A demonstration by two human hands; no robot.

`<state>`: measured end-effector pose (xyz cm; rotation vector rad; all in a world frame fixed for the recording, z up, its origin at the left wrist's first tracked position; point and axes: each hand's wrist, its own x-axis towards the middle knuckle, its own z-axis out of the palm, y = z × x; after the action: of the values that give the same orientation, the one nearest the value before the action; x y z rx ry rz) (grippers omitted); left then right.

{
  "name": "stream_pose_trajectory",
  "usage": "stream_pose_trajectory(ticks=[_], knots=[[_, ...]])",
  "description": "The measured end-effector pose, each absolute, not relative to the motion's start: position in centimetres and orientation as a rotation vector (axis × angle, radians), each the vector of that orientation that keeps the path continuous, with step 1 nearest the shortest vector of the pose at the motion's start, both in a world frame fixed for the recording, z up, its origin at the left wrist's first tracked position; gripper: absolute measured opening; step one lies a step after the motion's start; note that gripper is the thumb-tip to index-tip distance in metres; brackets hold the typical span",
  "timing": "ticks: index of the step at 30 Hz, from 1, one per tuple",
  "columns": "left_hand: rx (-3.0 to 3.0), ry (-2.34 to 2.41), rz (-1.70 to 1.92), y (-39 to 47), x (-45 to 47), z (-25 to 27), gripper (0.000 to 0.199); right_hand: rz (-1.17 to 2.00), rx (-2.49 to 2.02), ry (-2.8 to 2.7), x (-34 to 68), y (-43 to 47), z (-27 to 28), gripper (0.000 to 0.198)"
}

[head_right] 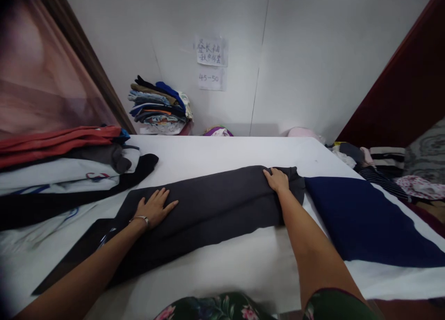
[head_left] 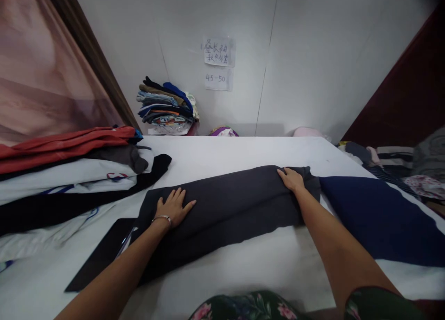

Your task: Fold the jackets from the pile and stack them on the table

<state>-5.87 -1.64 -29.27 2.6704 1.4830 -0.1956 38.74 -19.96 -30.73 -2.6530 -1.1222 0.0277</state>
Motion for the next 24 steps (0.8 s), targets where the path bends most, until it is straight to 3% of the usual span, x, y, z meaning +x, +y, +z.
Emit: stream_pose_trajectory(ticks=[8, 18, 24], knots=[[2.684, 1.479, -0.194, -1.1, -5.6, -29.5, 0.079, -0.010, -2.582, -1.417, 37.2, -19.7, -29.8, 0.043], [2.674, 1.460, -0.140, -1.1, -5.4, -29.5, 0.081, 0.181, -2.560, -1.561, 33.1, -22.7, -29.9, 0.051], [2.712, 1.297, 0.180, -2.8, -6.0, -28.4, 0.068, 0.309, -2.304, -1.555, 30.8, -26.8, -28.6, 0.048]])
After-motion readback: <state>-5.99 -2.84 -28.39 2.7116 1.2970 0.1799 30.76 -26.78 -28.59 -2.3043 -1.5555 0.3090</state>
